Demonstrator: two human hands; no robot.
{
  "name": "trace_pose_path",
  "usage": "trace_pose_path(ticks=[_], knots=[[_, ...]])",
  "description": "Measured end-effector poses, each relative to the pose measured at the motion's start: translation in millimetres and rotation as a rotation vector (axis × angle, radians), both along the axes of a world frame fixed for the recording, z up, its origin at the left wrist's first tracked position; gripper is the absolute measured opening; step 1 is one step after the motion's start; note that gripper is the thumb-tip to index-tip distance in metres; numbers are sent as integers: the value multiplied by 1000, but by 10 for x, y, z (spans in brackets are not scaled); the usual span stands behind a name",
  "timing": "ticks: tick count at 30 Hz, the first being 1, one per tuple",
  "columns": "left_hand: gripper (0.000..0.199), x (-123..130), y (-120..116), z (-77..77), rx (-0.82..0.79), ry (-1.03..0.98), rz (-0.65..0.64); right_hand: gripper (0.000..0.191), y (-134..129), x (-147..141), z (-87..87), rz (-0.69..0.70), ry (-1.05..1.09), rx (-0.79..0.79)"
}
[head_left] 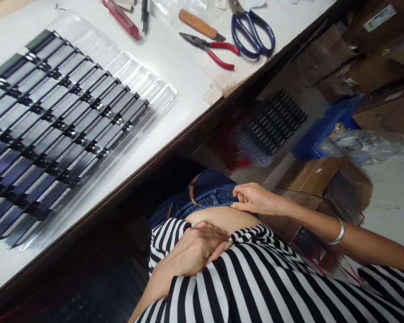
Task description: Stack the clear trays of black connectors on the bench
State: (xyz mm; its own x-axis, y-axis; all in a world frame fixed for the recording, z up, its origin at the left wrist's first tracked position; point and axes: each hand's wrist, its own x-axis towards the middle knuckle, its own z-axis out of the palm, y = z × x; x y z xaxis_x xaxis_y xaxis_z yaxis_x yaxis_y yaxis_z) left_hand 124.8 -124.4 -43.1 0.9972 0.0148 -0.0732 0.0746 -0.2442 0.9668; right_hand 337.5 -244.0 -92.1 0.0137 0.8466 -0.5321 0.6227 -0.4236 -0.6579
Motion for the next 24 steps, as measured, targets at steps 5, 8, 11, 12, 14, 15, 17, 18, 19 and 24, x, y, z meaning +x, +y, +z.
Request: trace_pose_path(ticks=[5, 8, 11, 12, 14, 15, 17, 18, 19, 24], knots=[[45, -68, -153, -80, 119, -89, 57, 6, 243, -263, -16, 42, -64, 196], [42, -90, -249, -95, 195, -36, -9, 11, 384, -378, -102, 75, -18, 315], [40, -92, -352, -81, 244, -26, -12, 15, 416, -363, -84, 70, 61, 426], [41, -86, -384, -70, 255, -34, -8, 17, 408, -316, -30, 56, 88, 461], [41, -60, -440, -40, 270, -43, 3, 24, 391, -161, 153, -25, 114, 535], [41, -38, -462, -21, 274, -41, 8, 26, 391, -68, 268, -98, 111, 580], [39, 17, -496, 18, 282, -38, 17, 28, 417, 97, 486, -257, 95, 666], [39, 45, -507, 36, 285, -39, 24, 27, 443, 146, 559, -290, 106, 690], [39, 69, -515, 52, 287, -39, 33, 25, 476, 163, 594, -259, 139, 687], [35, -31, -533, 111, 266, 7, 206, 13, 683, -117, 230, 355, 489, 433]])
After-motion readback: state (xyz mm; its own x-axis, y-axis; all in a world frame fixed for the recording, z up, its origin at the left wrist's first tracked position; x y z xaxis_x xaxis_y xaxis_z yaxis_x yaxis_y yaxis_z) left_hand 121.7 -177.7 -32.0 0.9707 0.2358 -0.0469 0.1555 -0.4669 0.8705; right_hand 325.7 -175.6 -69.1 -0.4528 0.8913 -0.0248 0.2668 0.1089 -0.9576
